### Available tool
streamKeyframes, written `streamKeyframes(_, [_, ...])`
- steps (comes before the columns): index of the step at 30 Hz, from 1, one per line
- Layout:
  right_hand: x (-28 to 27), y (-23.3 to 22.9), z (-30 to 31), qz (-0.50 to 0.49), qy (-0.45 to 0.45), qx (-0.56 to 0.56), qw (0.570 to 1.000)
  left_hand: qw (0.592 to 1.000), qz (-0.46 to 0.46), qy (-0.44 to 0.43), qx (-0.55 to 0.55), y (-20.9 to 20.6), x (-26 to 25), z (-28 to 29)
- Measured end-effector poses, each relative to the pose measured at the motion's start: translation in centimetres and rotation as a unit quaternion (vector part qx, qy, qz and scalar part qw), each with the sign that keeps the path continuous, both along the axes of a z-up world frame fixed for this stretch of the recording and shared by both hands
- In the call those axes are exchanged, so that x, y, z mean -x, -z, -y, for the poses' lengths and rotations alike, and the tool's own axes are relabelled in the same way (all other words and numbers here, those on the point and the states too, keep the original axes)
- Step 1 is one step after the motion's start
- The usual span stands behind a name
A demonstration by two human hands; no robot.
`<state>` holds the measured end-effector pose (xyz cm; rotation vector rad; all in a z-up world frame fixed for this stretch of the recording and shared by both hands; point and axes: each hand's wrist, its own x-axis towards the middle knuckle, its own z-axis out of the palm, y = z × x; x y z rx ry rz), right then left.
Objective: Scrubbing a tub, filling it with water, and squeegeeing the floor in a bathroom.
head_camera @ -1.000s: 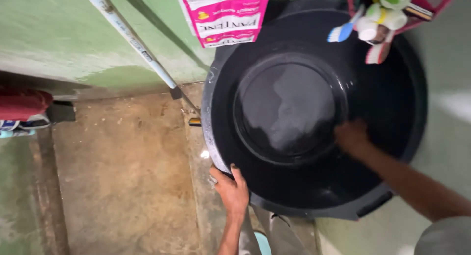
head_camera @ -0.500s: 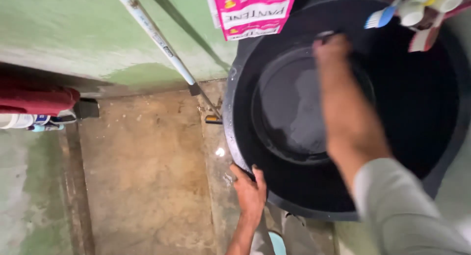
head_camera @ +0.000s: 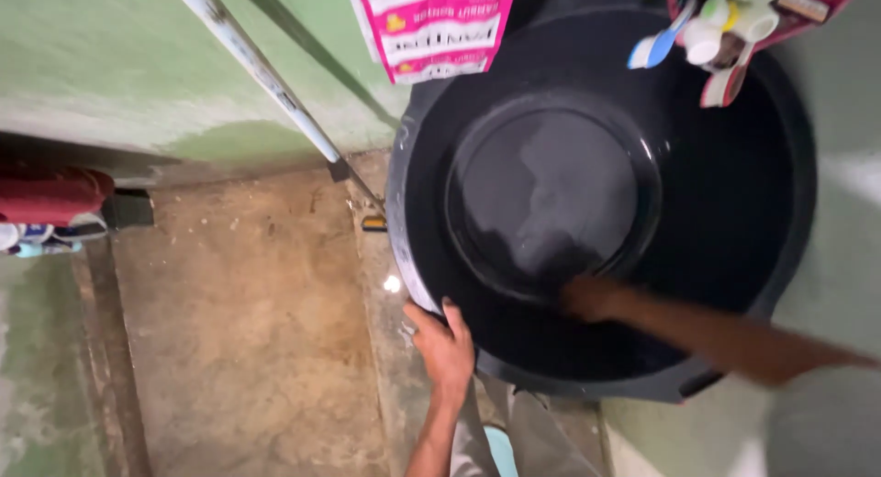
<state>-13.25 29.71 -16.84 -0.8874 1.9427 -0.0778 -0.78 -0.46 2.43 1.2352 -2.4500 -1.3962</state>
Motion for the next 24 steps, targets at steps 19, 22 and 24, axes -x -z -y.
streamKeyframes(19, [8.1, 0.1, -10.3, -0.294, 0.109, -0.123, 0.942, 0.993, -0.115, -0.036, 0.019, 0.3, 0.0, -0.8])
streamKeyframes(22, [-1.3, 0.5, -3.0, -0.165, 0.081, -0.031, 0.982, 0.996, -0.06, -0.062, -0.013, -2.0, 1.1, -1.0])
streamKeyframes(24, [-3.8, -0.7, 6.0, -0.112, 0.117, 0.116, 0.98, 0.994, 0.019, -0.092, -0.049, -2.3, 1.1, -0.8])
